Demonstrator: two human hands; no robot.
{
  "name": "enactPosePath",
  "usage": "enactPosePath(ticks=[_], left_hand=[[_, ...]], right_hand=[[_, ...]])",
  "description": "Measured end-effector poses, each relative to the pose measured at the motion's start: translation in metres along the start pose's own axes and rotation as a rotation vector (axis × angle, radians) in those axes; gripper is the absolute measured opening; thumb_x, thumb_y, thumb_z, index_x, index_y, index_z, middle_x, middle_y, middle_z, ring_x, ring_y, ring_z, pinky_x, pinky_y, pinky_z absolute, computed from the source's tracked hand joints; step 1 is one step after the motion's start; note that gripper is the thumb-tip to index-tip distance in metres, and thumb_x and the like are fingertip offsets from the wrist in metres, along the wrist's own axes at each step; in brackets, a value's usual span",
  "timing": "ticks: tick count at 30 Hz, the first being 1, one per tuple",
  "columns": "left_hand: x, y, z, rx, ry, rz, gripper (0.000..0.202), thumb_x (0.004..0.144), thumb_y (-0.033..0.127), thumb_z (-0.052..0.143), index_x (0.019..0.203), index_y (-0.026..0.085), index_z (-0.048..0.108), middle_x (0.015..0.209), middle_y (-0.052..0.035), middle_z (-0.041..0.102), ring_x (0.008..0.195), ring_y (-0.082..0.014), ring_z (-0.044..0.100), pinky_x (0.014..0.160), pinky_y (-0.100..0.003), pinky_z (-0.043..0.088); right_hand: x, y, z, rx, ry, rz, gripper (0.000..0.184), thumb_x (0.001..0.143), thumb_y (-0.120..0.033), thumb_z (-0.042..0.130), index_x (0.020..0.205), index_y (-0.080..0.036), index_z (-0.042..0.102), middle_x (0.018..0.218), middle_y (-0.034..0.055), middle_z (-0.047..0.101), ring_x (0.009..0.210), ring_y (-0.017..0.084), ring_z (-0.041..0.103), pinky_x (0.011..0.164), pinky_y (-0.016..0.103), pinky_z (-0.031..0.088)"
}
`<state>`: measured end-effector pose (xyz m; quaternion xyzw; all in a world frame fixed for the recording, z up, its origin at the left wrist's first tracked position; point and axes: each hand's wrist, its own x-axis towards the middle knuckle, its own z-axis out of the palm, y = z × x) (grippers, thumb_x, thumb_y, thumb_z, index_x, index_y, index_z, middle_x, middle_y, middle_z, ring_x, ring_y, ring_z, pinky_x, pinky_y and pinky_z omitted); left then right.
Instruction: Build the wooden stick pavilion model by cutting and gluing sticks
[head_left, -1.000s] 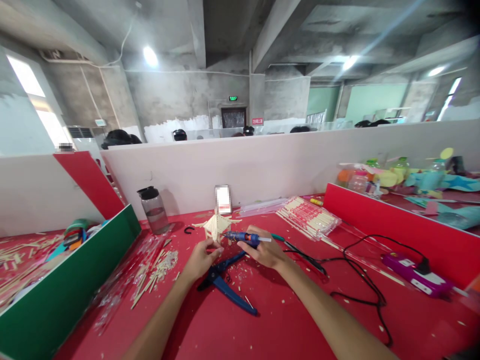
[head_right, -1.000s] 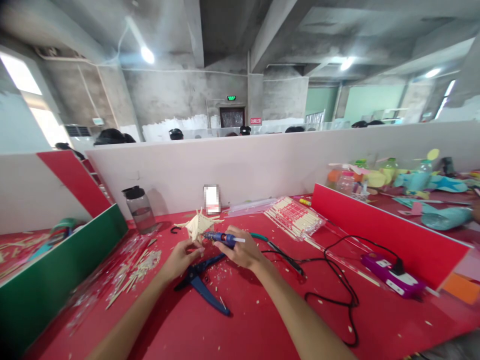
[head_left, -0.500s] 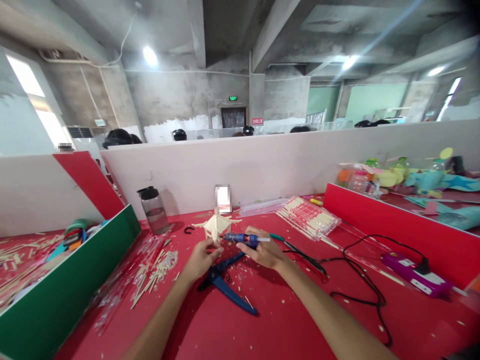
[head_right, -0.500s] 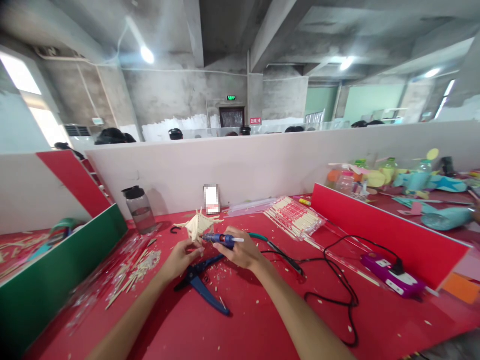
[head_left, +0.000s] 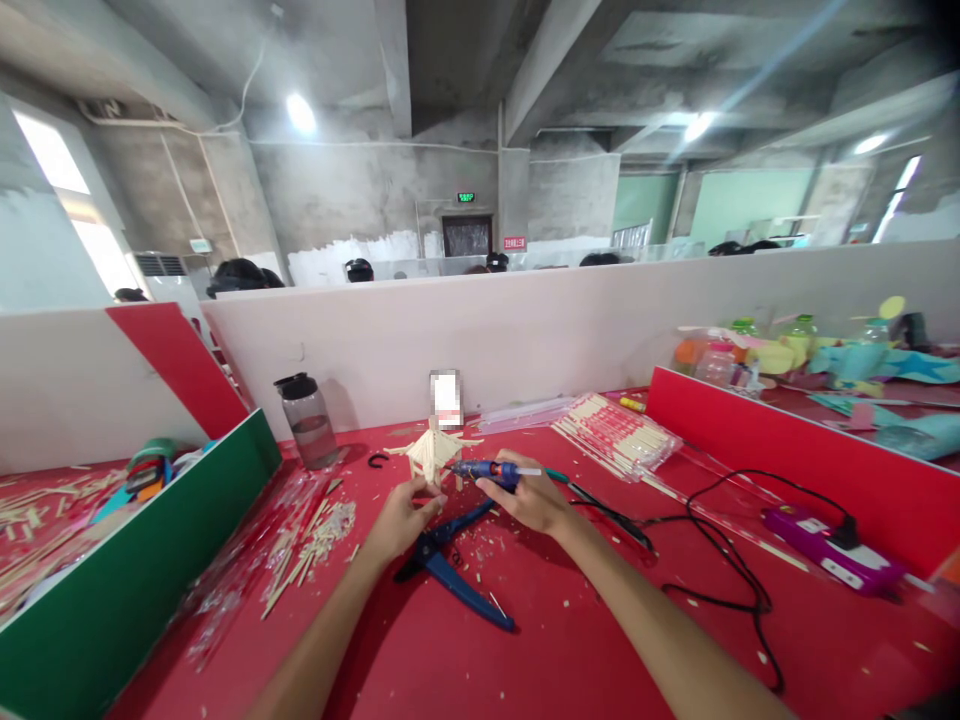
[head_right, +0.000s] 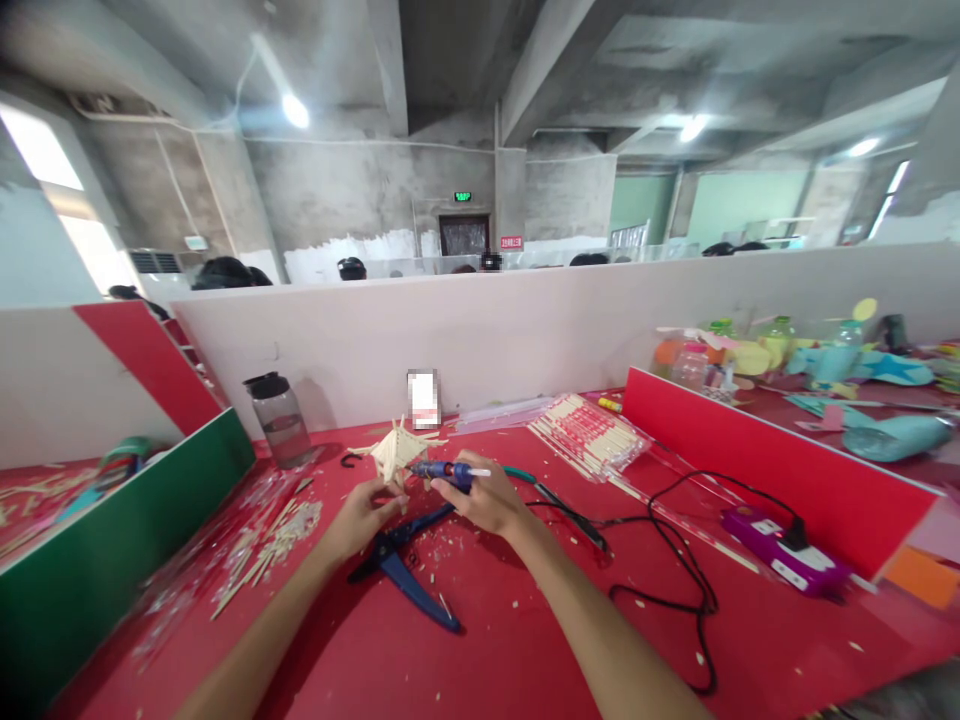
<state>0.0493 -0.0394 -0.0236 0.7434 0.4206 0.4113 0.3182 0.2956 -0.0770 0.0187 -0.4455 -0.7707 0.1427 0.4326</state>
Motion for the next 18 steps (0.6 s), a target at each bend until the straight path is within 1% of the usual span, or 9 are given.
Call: enactPosePath(ticks=[4,6,8,11,12,15,16,18], left_hand=[[-0.001,-0.001,0.000,0.011,-0.013,-0.018,0.028,0.081,0.042,0.063,0.076,0.015,0.064,0.076,-0.0028,0.066,0.067,-0.0166,0.061,0.066,-0.027,0.048],[-0.001,-0.001,0.000,0.020,-0.002,-0.037,0.029,0.080,0.044,0.064,0.079,0.015,0.065,0.075,-0.0029,0.067,0.065,-0.0169,0.061,0.065,-0.028,0.048],[-0.001,-0.001,0.000,0.032,0.012,-0.039,0.028,0.079,0.043,0.065,0.081,0.015,0.065,0.076,-0.0032,0.068,0.067,-0.0180,0.062,0.066,-0.028,0.049],[-0.001,0.000,-0.001,0.028,0.001,-0.012,0.027,0.080,0.042,0.065,0.080,0.015,0.065,0.078,-0.0037,0.068,0.072,-0.0189,0.063,0.069,-0.028,0.049],[-0.001,0.001,-0.001,0.024,-0.006,-0.004,0.027,0.081,0.042,0.064,0.078,0.015,0.065,0.078,-0.0036,0.068,0.073,-0.0188,0.063,0.069,-0.028,0.048],[0.000,0.003,-0.001,0.024,-0.008,0.001,0.027,0.080,0.042,0.065,0.076,0.016,0.064,0.079,-0.0036,0.068,0.074,-0.0185,0.063,0.072,-0.028,0.048],[0.000,0.004,-0.001,0.028,-0.007,-0.002,0.027,0.080,0.042,0.065,0.076,0.016,0.064,0.080,-0.0038,0.068,0.075,-0.0186,0.063,0.073,-0.028,0.048],[0.000,0.006,-0.002,0.045,-0.012,-0.008,0.027,0.080,0.043,0.065,0.075,0.016,0.065,0.080,-0.0042,0.069,0.076,-0.0188,0.063,0.074,-0.028,0.048]], right_hand=[[0.000,-0.002,-0.005,0.093,-0.079,-0.010,0.035,0.089,-0.053,0.057,0.073,-0.022,0.051,0.067,-0.0028,0.051,0.063,0.015,0.051,0.062,0.027,0.040],[-0.001,-0.002,-0.006,0.189,-0.124,0.018,0.035,0.087,-0.053,0.058,0.073,-0.022,0.053,0.065,-0.0028,0.051,0.061,0.015,0.050,0.061,0.027,0.041],[-0.003,0.002,-0.006,0.329,-0.186,0.089,0.039,0.087,-0.056,0.057,0.073,-0.020,0.057,0.062,-0.0022,0.051,0.056,0.014,0.049,0.057,0.027,0.041],[-0.004,0.011,-0.008,0.596,-0.286,0.184,0.048,0.086,-0.064,0.054,0.076,-0.018,0.063,0.060,-0.0015,0.052,0.049,0.012,0.048,0.050,0.026,0.040],[-0.003,0.015,-0.010,0.686,-0.299,0.186,0.050,0.086,-0.065,0.054,0.078,-0.017,0.064,0.061,-0.0012,0.053,0.048,0.011,0.048,0.049,0.025,0.040],[0.000,0.026,-0.016,0.931,-0.280,0.176,0.054,0.087,-0.068,0.052,0.081,-0.016,0.064,0.063,0.0003,0.055,0.047,0.010,0.047,0.046,0.023,0.040],[0.001,0.029,-0.019,0.996,-0.279,0.176,0.056,0.086,-0.070,0.051,0.082,-0.016,0.063,0.064,0.0012,0.056,0.048,0.010,0.048,0.045,0.023,0.041],[0.003,0.036,-0.025,1.090,-0.319,0.176,0.060,0.082,-0.074,0.052,0.087,-0.015,0.063,0.068,0.0032,0.059,0.051,0.012,0.050,0.047,0.024,0.044]])
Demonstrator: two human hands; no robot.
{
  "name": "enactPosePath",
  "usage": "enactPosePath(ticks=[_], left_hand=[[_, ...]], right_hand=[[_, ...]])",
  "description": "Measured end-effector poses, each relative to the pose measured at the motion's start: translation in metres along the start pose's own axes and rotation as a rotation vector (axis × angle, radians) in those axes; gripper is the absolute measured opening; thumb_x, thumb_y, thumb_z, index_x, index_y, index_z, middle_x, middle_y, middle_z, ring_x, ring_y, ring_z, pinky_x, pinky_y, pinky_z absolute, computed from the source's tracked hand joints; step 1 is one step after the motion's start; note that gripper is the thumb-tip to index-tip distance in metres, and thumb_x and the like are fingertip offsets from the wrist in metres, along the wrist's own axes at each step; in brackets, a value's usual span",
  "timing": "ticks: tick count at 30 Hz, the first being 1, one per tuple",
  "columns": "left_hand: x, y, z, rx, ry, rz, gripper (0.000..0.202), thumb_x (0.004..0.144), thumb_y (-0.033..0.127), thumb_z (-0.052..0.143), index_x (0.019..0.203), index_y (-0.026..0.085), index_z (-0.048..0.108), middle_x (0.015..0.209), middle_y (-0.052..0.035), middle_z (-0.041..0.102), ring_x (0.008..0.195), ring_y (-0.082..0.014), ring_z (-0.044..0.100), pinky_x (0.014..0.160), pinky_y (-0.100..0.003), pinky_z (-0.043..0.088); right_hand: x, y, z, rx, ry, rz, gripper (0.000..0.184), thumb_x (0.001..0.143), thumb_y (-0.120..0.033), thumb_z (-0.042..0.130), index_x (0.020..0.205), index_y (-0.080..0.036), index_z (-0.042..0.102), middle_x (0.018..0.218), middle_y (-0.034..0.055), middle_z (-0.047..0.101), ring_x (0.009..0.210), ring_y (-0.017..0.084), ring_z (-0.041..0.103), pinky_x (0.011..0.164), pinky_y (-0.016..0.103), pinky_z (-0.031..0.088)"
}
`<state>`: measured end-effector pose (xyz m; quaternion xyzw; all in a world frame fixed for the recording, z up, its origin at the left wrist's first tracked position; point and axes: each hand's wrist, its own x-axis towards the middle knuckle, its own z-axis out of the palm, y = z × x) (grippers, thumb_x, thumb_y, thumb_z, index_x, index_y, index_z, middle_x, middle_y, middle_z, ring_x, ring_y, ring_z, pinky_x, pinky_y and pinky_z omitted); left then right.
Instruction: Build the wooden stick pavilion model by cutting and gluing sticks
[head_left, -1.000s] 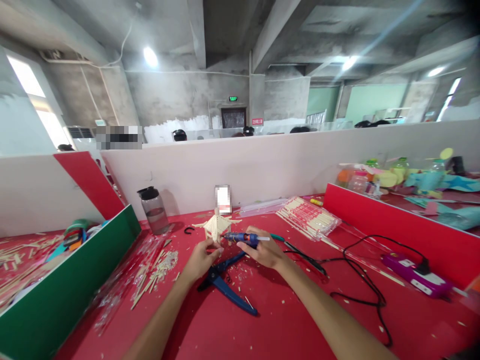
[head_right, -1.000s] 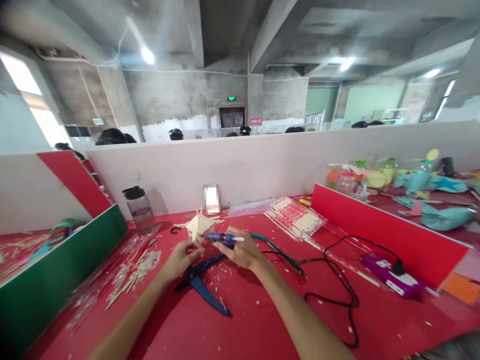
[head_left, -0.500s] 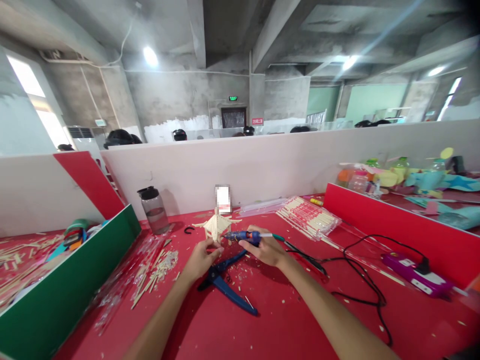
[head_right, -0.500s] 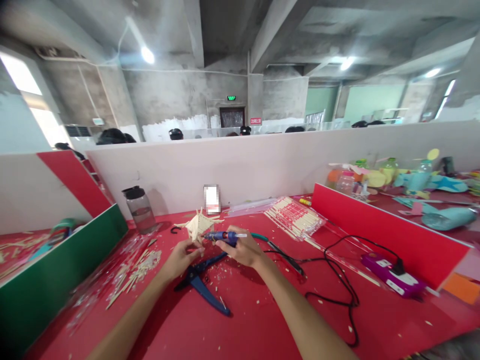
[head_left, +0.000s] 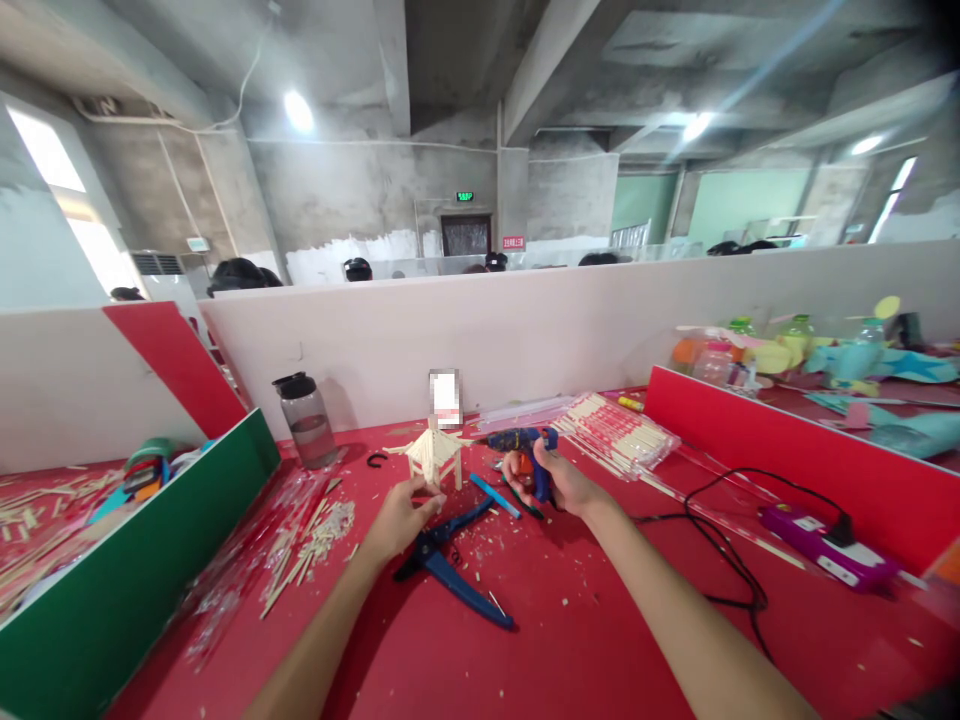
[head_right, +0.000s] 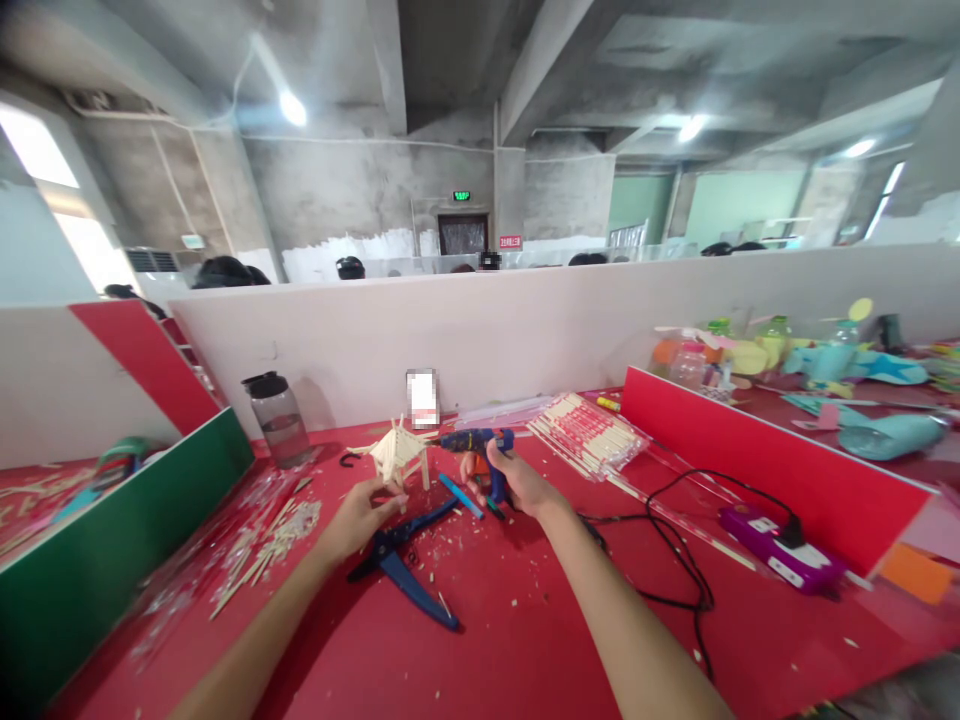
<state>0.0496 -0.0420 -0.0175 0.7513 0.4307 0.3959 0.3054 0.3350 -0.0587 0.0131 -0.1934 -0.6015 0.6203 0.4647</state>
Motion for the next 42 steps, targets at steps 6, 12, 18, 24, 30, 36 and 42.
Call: enactPosePath(ticks=[6,12,18,24,30,36,42], left_hand=[[0.001,0.007,-0.018,0.030,-0.121,-0.015,0.027,0.080,0.043,0.063,0.076,0.016,0.065,0.081,-0.0046,0.069,0.079,-0.0197,0.063,0.071,-0.028,0.047],[-0.005,0.025,-0.046,-0.013,-0.256,-0.069,0.032,0.079,0.047,0.066,0.076,0.016,0.065,0.075,-0.0015,0.064,0.072,-0.0164,0.058,0.068,-0.027,0.044],[-0.013,0.038,-0.056,-0.196,-0.254,-0.160,0.031,0.079,0.047,0.069,0.085,0.017,0.064,0.093,-0.0057,0.069,0.092,-0.0212,0.062,0.081,-0.030,0.047],[-0.013,0.037,-0.051,-0.252,-0.207,-0.183,0.028,0.077,0.046,0.071,0.082,0.019,0.063,0.103,-0.0055,0.069,0.098,-0.0216,0.061,0.084,-0.029,0.046],[-0.014,0.045,-0.049,-0.227,-0.204,-0.176,0.028,0.076,0.045,0.071,0.079,0.018,0.064,0.086,-0.0023,0.066,0.083,-0.0179,0.059,0.077,-0.027,0.044],[-0.014,0.042,-0.051,-0.306,-0.186,-0.193,0.025,0.075,0.042,0.073,0.080,0.018,0.066,0.093,-0.0045,0.068,0.089,-0.0193,0.060,0.079,-0.027,0.044],[-0.015,0.040,-0.061,-0.328,-0.277,-0.181,0.022,0.076,0.039,0.073,0.077,0.018,0.065,0.074,0.0010,0.061,0.072,-0.0135,0.054,0.071,-0.024,0.041]], right_hand=[[-0.012,-0.004,-0.027,-0.026,-0.108,0.127,0.045,0.083,-0.055,0.069,0.098,-0.013,0.064,0.085,0.0074,0.064,0.063,0.012,0.057,0.058,0.023,0.048],[-0.021,-0.014,-0.037,-0.102,-0.228,0.171,0.034,0.080,-0.031,0.077,0.104,-0.010,0.065,0.091,0.0098,0.067,0.073,0.015,0.061,0.065,0.025,0.049],[-0.020,-0.010,-0.041,-0.124,-0.292,0.181,0.042,0.079,-0.037,0.078,0.110,-0.012,0.063,0.100,0.0125,0.069,0.078,0.016,0.064,0.070,0.028,0.051],[-0.021,-0.010,-0.040,-0.145,-0.313,0.211,0.053,0.078,-0.045,0.078,0.114,-0.012,0.060,0.105,0.0139,0.069,0.074,0.016,0.067,0.072,0.028,0.050],[-0.018,-0.014,-0.033,-0.133,-0.281,0.234,0.051,0.083,-0.045,0.072,0.117,-0.011,0.056,0.102,0.0149,0.070,0.066,0.014,0.065,0.060,0.024,0.049],[-0.012,-0.011,-0.024,-0.122,-0.166,0.214,0.039,0.086,-0.037,0.071,0.111,-0.012,0.056,0.098,0.0125,0.069,0.070,0.013,0.065,0.061,0.023,0.050],[-0.005,-0.001,-0.010,-0.126,-0.206,0.198,0.034,0.086,-0.036,0.070,0.107,-0.012,0.056,0.104,0.0132,0.068,0.074,0.014,0.066,0.066,0.027,0.053]])
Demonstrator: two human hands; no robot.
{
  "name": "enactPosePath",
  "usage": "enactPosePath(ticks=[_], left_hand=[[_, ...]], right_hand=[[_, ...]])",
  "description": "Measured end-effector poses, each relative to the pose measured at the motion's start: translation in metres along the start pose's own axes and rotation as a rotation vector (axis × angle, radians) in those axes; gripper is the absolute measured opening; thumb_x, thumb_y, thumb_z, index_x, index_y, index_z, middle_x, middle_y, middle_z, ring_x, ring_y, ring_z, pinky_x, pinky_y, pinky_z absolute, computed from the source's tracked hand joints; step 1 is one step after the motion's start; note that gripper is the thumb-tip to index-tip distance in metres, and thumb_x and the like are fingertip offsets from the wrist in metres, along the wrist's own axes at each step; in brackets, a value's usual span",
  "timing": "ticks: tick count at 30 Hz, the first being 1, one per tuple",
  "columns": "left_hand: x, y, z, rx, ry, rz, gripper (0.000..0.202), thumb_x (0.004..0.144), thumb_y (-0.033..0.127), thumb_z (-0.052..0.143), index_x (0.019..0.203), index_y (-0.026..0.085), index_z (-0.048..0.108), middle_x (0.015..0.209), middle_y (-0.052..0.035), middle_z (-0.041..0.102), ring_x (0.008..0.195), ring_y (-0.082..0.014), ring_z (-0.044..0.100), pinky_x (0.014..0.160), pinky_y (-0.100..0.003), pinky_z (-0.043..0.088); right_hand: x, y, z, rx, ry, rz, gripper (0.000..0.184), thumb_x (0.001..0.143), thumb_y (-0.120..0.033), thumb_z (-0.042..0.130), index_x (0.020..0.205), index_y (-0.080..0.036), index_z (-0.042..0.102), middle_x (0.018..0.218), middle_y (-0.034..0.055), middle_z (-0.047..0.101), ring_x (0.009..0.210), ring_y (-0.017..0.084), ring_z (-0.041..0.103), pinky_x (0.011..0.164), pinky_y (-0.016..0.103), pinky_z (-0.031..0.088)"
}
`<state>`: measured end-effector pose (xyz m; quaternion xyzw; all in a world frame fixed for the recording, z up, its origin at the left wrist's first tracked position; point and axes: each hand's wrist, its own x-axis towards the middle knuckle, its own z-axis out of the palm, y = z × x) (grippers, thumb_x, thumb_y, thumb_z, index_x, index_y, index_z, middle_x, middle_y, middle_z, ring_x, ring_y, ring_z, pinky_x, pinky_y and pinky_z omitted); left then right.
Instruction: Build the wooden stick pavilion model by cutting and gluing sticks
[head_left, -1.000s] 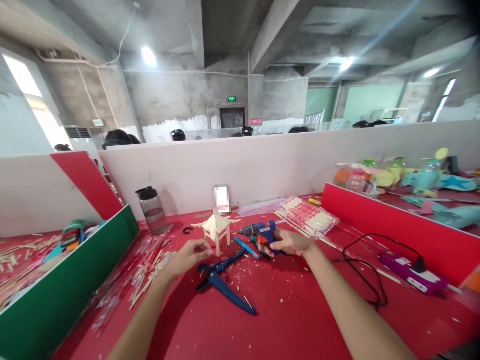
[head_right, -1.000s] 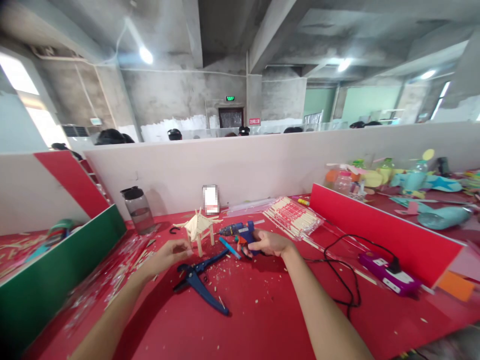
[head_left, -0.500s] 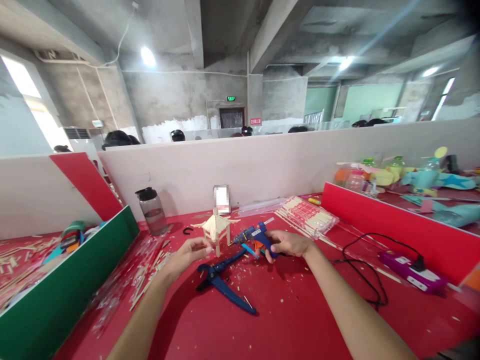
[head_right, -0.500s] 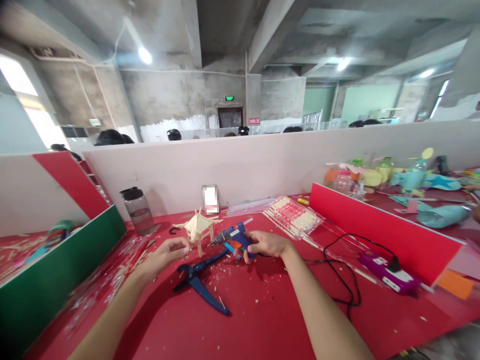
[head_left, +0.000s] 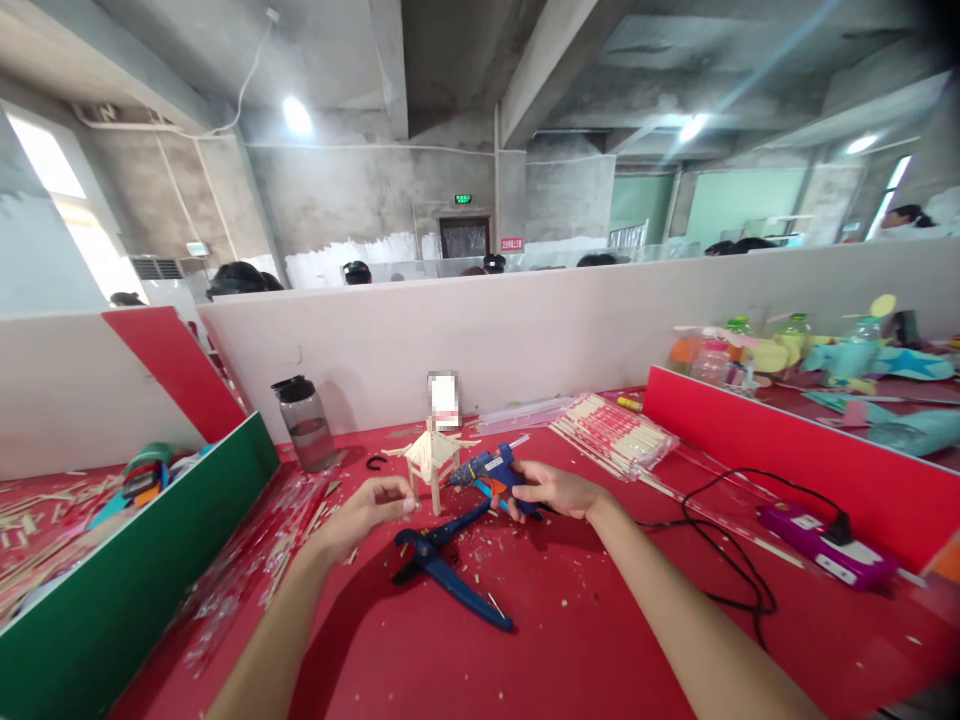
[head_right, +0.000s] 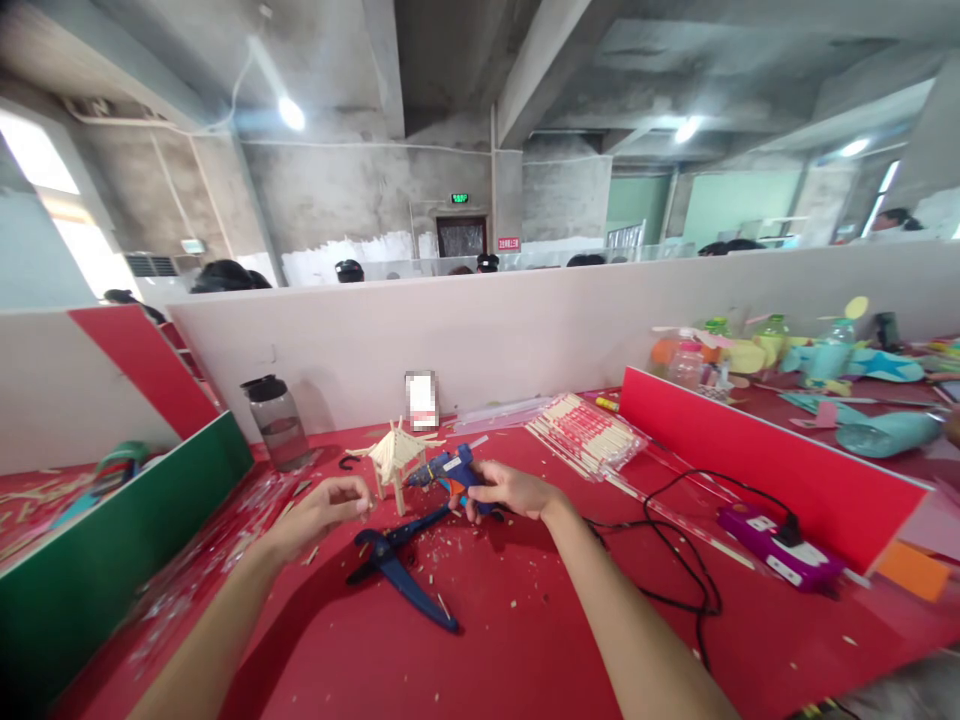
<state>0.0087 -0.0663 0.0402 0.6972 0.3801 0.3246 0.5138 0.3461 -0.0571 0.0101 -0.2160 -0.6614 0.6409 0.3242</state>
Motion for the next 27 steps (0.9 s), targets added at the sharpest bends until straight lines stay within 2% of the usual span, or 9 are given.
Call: enactPosePath(ticks=[3,5,12,20,24,27], left_hand=[[-0.004,0.004,-0.004,0.023,-0.111,-0.034,0.022,0.076,0.038,0.073,0.075,0.018,0.065,0.073,0.0008,0.061,0.071,-0.0137,0.053,0.073,-0.025,0.042],[-0.005,0.006,-0.005,0.036,-0.135,-0.046,0.023,0.076,0.039,0.072,0.075,0.018,0.065,0.074,0.0005,0.061,0.072,-0.0142,0.054,0.075,-0.026,0.042],[-0.004,0.004,-0.005,0.105,-0.094,-0.066,0.028,0.076,0.045,0.071,0.075,0.018,0.063,0.073,-0.0001,0.060,0.071,-0.0152,0.053,0.073,-0.026,0.042],[-0.005,0.005,-0.005,0.078,-0.114,-0.046,0.023,0.077,0.039,0.070,0.076,0.018,0.062,0.074,0.0006,0.059,0.072,-0.0145,0.052,0.074,-0.026,0.041],[-0.005,0.007,-0.005,0.110,-0.103,-0.050,0.026,0.077,0.042,0.070,0.075,0.018,0.062,0.073,0.0007,0.058,0.071,-0.0147,0.051,0.072,-0.026,0.040],[-0.005,0.007,-0.005,0.128,-0.098,-0.053,0.027,0.077,0.044,0.069,0.076,0.018,0.061,0.073,0.0008,0.057,0.072,-0.0150,0.051,0.072,-0.026,0.040]], right_hand=[[0.004,0.001,0.007,-0.007,-0.021,-0.024,0.035,0.087,-0.036,0.069,0.109,-0.012,0.057,0.104,0.0129,0.068,0.076,0.015,0.066,0.070,0.028,0.054],[0.005,0.000,0.010,-0.014,-0.026,-0.033,0.035,0.087,-0.036,0.069,0.110,-0.012,0.057,0.104,0.0129,0.068,0.076,0.015,0.066,0.070,0.028,0.054],[0.004,-0.009,0.013,-0.008,-0.002,-0.044,0.033,0.087,-0.036,0.069,0.107,-0.012,0.057,0.106,0.0142,0.068,0.075,0.014,0.065,0.067,0.027,0.054],[0.002,-0.016,0.017,-0.034,-0.039,-0.054,0.032,0.090,-0.035,0.066,0.111,-0.012,0.058,0.107,0.0144,0.067,0.076,0.014,0.065,0.065,0.025,0.053],[0.000,-0.019,0.021,0.001,-0.086,-0.096,0.037,0.088,-0.037,0.068,0.112,-0.012,0.058,0.107,0.0150,0.068,0.075,0.014,0.065,0.063,0.025,0.052],[-0.001,-0.023,0.023,0.068,-0.097,-0.154,0.035,0.086,-0.040,0.070,0.104,-0.012,0.060,0.100,0.0150,0.068,0.073,0.015,0.063,0.061,0.025,0.051]])
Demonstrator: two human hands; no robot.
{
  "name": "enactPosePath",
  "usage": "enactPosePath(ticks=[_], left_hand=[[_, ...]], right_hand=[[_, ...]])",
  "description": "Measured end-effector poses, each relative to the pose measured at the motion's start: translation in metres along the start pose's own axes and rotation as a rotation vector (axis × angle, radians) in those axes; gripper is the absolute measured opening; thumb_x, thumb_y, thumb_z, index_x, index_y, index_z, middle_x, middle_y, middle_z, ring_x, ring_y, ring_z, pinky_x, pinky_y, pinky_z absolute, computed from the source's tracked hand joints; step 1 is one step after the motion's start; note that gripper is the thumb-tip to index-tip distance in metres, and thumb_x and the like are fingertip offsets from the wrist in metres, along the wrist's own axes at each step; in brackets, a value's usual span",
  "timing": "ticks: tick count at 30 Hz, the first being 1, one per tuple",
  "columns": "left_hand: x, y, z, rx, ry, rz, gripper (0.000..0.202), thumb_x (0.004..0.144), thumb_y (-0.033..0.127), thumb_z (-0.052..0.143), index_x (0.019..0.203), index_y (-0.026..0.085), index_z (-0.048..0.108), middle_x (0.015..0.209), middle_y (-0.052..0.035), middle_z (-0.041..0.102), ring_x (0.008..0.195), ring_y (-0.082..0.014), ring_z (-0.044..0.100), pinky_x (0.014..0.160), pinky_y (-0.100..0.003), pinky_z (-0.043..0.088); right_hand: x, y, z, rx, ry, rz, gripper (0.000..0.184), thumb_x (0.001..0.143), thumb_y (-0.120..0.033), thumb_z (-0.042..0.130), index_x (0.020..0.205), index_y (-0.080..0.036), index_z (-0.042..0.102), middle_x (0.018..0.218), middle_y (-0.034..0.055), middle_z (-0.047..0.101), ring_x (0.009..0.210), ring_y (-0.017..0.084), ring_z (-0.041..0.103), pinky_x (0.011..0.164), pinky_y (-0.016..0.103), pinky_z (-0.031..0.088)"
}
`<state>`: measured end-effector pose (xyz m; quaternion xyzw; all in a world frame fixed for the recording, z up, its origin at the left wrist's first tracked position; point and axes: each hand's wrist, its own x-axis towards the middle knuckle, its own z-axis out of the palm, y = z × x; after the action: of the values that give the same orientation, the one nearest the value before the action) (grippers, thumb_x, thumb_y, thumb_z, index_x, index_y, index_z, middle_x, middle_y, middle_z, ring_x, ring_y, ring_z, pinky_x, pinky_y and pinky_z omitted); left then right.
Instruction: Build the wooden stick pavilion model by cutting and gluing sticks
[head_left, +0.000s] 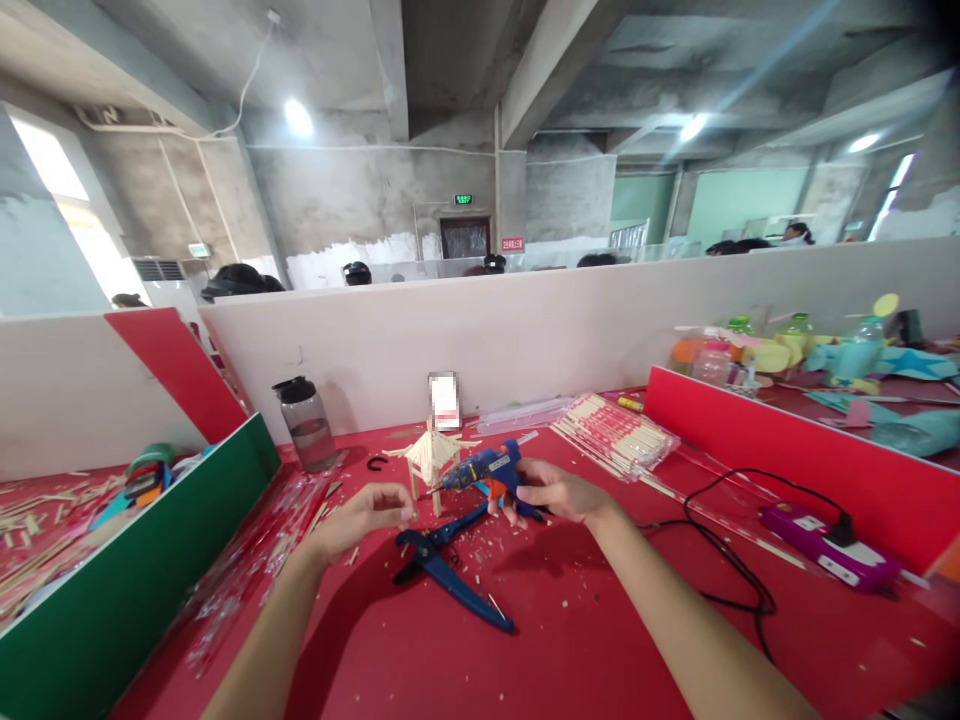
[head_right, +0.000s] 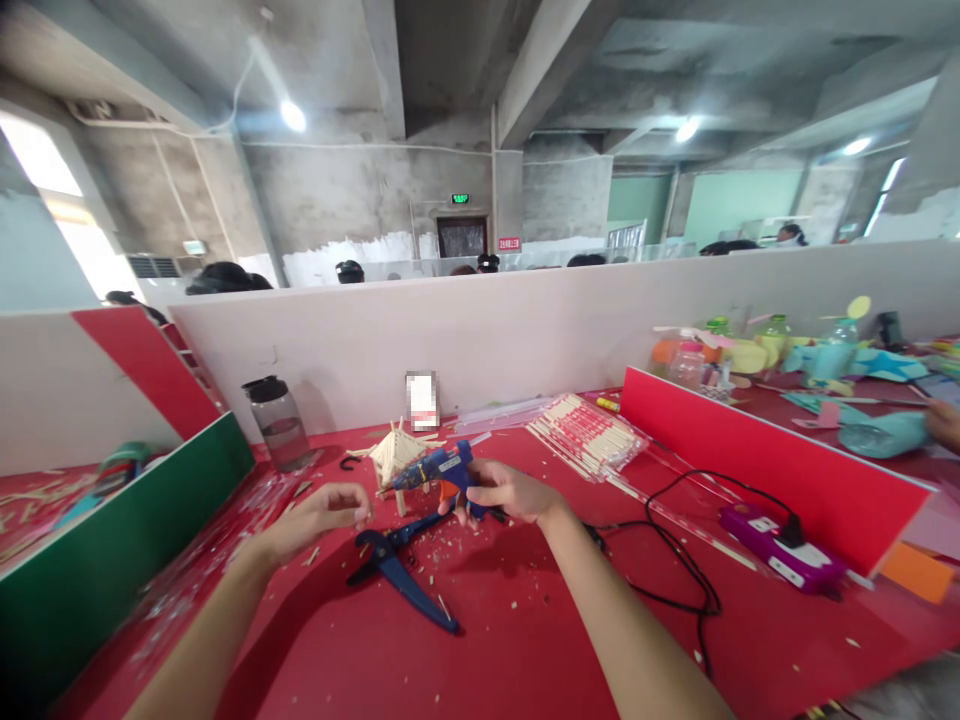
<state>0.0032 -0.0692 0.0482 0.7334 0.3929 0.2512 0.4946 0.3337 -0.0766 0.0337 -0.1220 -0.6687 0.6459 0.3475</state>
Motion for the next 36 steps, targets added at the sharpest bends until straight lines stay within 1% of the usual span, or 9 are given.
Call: enactPosePath(ticks=[5,9,12,17,20,22,25,29,36], left_hand=[[-0.001,0.001,0.000,0.002,0.016,0.004,0.028,0.077,0.045,0.068,0.076,0.018,0.060,0.074,0.0006,0.057,0.073,-0.0153,0.052,0.073,-0.026,0.041],[0.000,-0.002,-0.001,-0.039,0.040,0.008,0.028,0.076,0.045,0.070,0.076,0.018,0.060,0.074,-0.0003,0.059,0.073,-0.0159,0.054,0.074,-0.027,0.043],[0.001,-0.005,-0.002,-0.087,0.067,0.026,0.028,0.075,0.044,0.072,0.078,0.018,0.061,0.076,-0.0009,0.060,0.074,-0.0158,0.055,0.075,-0.027,0.044],[0.001,-0.007,-0.004,-0.127,0.105,0.032,0.028,0.077,0.043,0.071,0.080,0.018,0.061,0.075,-0.0002,0.059,0.073,-0.0146,0.055,0.074,-0.026,0.043],[0.002,-0.007,-0.004,-0.110,0.142,0.031,0.029,0.078,0.045,0.070,0.081,0.018,0.060,0.075,-0.0001,0.059,0.073,-0.0146,0.055,0.073,-0.025,0.043],[0.002,-0.007,-0.003,-0.104,0.164,0.030,0.030,0.078,0.046,0.069,0.081,0.018,0.060,0.075,-0.0002,0.058,0.072,-0.0145,0.055,0.072,-0.025,0.044],[0.003,-0.007,-0.002,-0.124,0.174,0.021,0.029,0.078,0.045,0.070,0.082,0.018,0.059,0.074,0.0005,0.057,0.071,-0.0136,0.054,0.071,-0.024,0.043],[0.004,-0.007,-0.001,-0.149,0.176,0.014,0.028,0.077,0.043,0.071,0.080,0.018,0.060,0.073,0.0013,0.057,0.070,-0.0126,0.053,0.070,-0.024,0.043],[0.005,-0.010,-0.002,-0.130,0.161,0.028,0.028,0.080,0.043,0.070,0.082,0.017,0.060,0.073,0.0006,0.056,0.070,-0.0129,0.053,0.071,-0.025,0.043]], right_hand=[[-0.003,-0.007,-0.003,0.057,0.111,-0.096,0.032,0.086,-0.040,0.069,0.101,-0.013,0.059,0.087,0.0108,0.068,0.061,0.013,0.058,0.053,0.024,0.045],[-0.010,-0.008,-0.015,0.043,0.178,-0.039,0.028,0.087,-0.036,0.066,0.099,-0.013,0.058,0.073,0.0053,0.064,0.054,0.011,0.052,0.048,0.022,0.038],[-0.018,-0.007,-0.025,0.040,0.241,-0.005,0.024,0.082,-0.030,0.069,0.093,-0.014,0.056,0.078,0.0051,0.064,0.048,0.006,0.044,0.044,0.020,0.030],[-0.027,-0.006,-0.039,-0.128,0.436,0.176,0.026,0.074,-0.023,0.071,0.090,-0.017,0.051,0.083,0.0036,0.065,0.045,0.003,0.041,0.038,0.016,0.020],[-0.028,-0.001,-0.051,-0.344,0.571,0.295,0.022,0.081,-0.033,0.066,0.088,-0.017,0.052,0.072,0.0019,0.062,0.046,0.007,0.047,0.036,0.016,0.027],[-0.029,0.006,-0.061,-0.487,0.611,0.354,0.021,0.083,-0.034,0.065,0.091,-0.018,0.054,0.069,0.0011,0.062,0.048,0.010,0.053,0.042,0.020,0.038],[-0.032,0.014,-0.076,-0.744,0.636,0.422,0.020,0.085,-0.033,0.063,0.098,-0.018,0.056,0.071,0.0028,0.064,0.054,0.017,0.059,0.050,0.027,0.045],[-0.035,0.021,-0.090,-1.144,0.752,0.512,0.021,0.089,-0.028,0.059,0.107,-0.018,0.058,0.095,0.0098,0.069,0.088,0.025,0.067,0.076,0.033,0.049],[-0.035,0.038,-0.104,-1.279,0.926,0.650,0.035,0.091,-0.027,0.056,0.119,-0.008,0.052,0.116,0.0230,0.064,0.108,0.033,0.063,0.086,0.037,0.045]])
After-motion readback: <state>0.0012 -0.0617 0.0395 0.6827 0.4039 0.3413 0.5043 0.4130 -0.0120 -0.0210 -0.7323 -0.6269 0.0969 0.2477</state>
